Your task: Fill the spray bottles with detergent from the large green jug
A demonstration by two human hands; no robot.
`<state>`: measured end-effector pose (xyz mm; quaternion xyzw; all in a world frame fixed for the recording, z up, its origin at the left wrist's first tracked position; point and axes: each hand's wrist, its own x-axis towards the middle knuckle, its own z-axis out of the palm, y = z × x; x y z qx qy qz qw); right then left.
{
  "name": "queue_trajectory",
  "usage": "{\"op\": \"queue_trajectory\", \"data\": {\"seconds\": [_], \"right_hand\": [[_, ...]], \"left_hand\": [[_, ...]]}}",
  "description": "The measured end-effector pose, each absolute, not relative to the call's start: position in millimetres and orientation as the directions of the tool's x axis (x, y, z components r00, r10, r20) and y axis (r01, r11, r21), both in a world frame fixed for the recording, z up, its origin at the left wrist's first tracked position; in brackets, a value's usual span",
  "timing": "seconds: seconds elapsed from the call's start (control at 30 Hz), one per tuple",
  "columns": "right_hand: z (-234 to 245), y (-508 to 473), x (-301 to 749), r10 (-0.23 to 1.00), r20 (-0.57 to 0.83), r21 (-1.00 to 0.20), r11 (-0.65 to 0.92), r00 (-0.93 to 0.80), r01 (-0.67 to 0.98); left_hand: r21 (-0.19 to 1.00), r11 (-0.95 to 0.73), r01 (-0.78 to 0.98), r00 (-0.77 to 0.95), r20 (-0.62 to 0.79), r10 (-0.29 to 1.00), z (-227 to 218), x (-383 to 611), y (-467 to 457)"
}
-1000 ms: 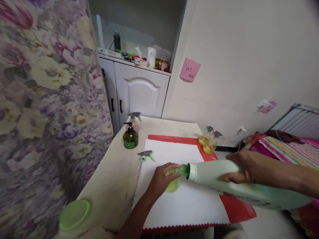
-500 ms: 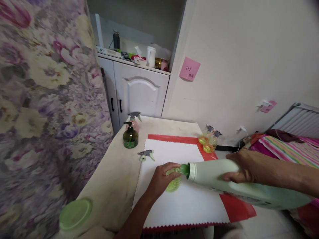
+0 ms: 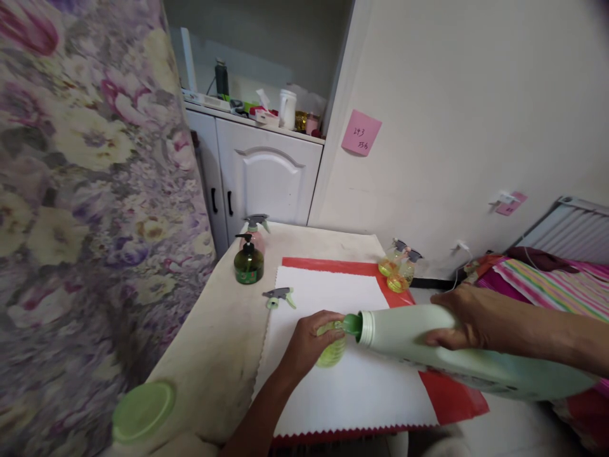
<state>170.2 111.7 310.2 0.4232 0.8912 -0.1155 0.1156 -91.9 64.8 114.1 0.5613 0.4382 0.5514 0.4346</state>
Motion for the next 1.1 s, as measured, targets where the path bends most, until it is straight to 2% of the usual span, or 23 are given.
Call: {"op": "queue_trajectory", "data": {"seconds": [0.7,1.1], "right_hand": [[319.1,103.6,162.0,0.738,-0.314,-0.097,0.601,-0.598,0.793],[321.4,101.6,157.3,0.772,-0.318,-0.028,0.572,-0.55,0.82]], "left_hand": [[0.967,-0.253,0.009,0.015,0.253,0.967,111.8,-92.8,65.1],[0.968,-0.249,0.029,0.011,0.249,0.968,112.8,-92.5,65.9]]}}
